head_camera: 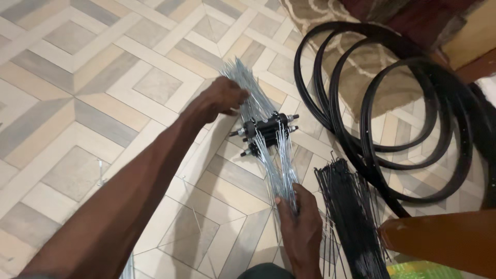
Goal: The person sits on the floor and inserts multiple bicycle spokes into the flanges of a bicycle hub. They handle both silver and black spokes, inserting them one by one into the hub holes and arranging them in a radial pattern.
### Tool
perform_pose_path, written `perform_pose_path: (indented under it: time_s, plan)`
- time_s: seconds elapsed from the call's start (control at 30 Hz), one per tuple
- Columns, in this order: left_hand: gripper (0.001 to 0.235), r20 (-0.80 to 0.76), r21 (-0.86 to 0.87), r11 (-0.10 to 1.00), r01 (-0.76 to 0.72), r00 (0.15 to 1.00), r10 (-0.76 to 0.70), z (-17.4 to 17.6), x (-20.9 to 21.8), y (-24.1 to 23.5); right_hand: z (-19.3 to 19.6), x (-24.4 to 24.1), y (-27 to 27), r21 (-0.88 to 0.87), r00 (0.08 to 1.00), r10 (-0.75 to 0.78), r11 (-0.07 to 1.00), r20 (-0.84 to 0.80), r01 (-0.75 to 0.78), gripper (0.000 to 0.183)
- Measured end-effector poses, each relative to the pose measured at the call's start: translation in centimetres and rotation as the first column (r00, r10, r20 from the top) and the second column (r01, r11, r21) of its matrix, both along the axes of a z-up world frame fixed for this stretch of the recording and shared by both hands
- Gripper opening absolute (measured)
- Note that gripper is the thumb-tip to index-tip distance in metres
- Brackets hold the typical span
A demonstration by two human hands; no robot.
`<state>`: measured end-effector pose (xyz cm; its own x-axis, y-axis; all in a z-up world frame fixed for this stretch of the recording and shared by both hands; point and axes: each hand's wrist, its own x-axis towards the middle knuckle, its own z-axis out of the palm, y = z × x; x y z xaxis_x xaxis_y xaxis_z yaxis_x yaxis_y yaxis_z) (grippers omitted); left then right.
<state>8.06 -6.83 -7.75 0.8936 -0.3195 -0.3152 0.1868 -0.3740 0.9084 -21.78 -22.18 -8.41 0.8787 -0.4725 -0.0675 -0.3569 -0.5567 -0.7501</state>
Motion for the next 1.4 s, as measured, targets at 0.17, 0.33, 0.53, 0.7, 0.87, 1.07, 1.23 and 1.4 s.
perform_pose_path:
  time_s: [0.17,0.33,0.53,0.7,0.87,1.07,1.23,1.4]
  plan:
    - [0.026,0.040,0.071,0.996,0.054,0.998,-0.057,0.8,-4.7,3.0,0.5,-1.5,0.4,-0.217,0.976,0.195,0.961,0.093,-0.171,0.060]
    - [0.028,0.038,0.279,0.917,0.286,0.950,-0.309,2.6,-10.1,10.0,0.3,-4.0,3.0,-0.332,0.911,0.380,0.890,0.160,-0.313,0.035]
    - [0.036,0.063,0.557,0.801,0.219,0.951,-0.304,5.3,-15.9,20.5,-4.3,-6.9,12.1,-0.190,0.782,0.624,0.766,-0.009,-0.614,0.039]
    - [0.038,0.117,0.490,0.870,-0.058,0.993,0.000,5.8,-24.9,28.8,-7.0,-7.7,13.1,-0.340,0.565,0.755,0.463,-0.332,-0.819,0.045]
    - [0.028,0.169,0.271,0.850,-0.452,0.892,0.420,3.8,-34.5,35.2,-6.3,-7.4,14.9,-0.229,0.543,0.696,0.498,-0.470,-0.837,0.086]
    - [0.025,0.142,0.292,0.723,-0.627,0.775,0.615,-0.4,-37.3,36.0,-4.9,-9.4,20.7,-0.262,0.426,0.898,0.387,-0.110,-0.884,0.082]
    - [0.022,0.238,0.324,0.686,-0.651,0.758,0.607,-2.1,-34.9,35.1,-2.3,-9.8,21.9,-0.342,0.408,0.903,0.429,0.136,-0.836,0.061]
    - [0.023,0.289,0.272,0.679,-0.682,0.730,0.619,-3.4,-33.8,34.3,-1.4,-10.0,20.4,-0.235,0.543,0.817,0.577,0.195,-0.782,0.034]
